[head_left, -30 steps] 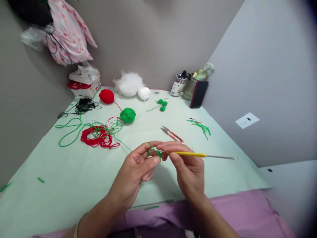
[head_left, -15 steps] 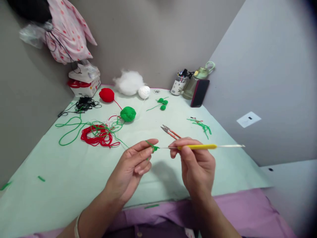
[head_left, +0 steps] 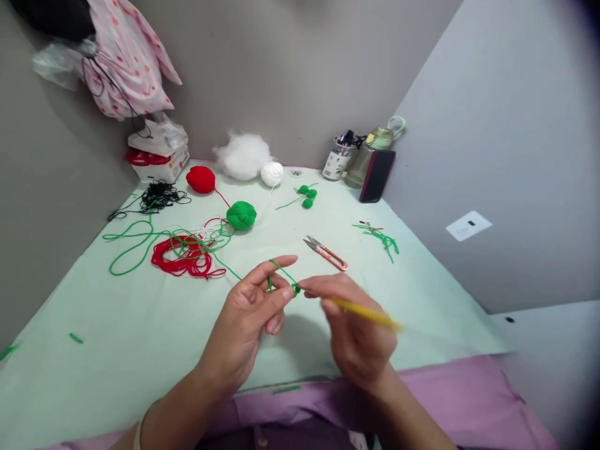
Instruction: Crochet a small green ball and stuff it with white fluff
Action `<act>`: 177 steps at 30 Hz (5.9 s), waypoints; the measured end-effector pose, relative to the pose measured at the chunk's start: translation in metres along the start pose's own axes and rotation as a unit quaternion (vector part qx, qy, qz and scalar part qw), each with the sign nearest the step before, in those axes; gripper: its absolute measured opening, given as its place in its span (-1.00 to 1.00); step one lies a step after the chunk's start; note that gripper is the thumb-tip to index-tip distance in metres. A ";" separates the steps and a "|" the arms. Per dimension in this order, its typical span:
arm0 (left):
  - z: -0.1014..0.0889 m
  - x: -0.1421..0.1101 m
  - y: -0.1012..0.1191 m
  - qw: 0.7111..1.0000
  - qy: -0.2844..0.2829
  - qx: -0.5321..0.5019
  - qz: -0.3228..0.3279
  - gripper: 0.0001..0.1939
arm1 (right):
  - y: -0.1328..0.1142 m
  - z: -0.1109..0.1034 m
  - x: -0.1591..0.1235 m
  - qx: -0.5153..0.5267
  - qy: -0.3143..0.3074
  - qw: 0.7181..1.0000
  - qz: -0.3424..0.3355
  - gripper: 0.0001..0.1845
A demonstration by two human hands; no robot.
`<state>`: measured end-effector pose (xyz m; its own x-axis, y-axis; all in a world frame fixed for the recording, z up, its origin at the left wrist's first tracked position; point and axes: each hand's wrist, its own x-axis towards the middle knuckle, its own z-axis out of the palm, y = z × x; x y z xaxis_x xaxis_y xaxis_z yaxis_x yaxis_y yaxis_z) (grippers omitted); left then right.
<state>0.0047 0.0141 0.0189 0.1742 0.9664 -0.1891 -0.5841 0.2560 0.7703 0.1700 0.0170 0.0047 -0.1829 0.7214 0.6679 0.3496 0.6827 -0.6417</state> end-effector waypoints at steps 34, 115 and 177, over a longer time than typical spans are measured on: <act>0.000 -0.001 -0.004 0.999 -0.018 -0.016 -0.022 -0.70 | 0.004 0.003 0.009 0.225 0.038 0.966 0.126 -0.85; -0.005 0.004 -0.006 0.997 0.018 0.067 0.046 -0.86 | 0.003 0.025 0.011 0.439 0.105 0.834 0.319 -0.84; 0.001 -0.002 -0.001 0.997 -0.020 -0.056 -0.044 -0.68 | -0.004 0.013 0.005 0.231 0.114 0.959 0.118 -0.80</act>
<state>0.0059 0.0116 0.0190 0.2600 0.9386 -0.2267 -0.6501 0.3438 0.6777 0.1560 0.0195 0.0060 0.0759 0.8536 0.5154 -0.0985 0.5208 -0.8480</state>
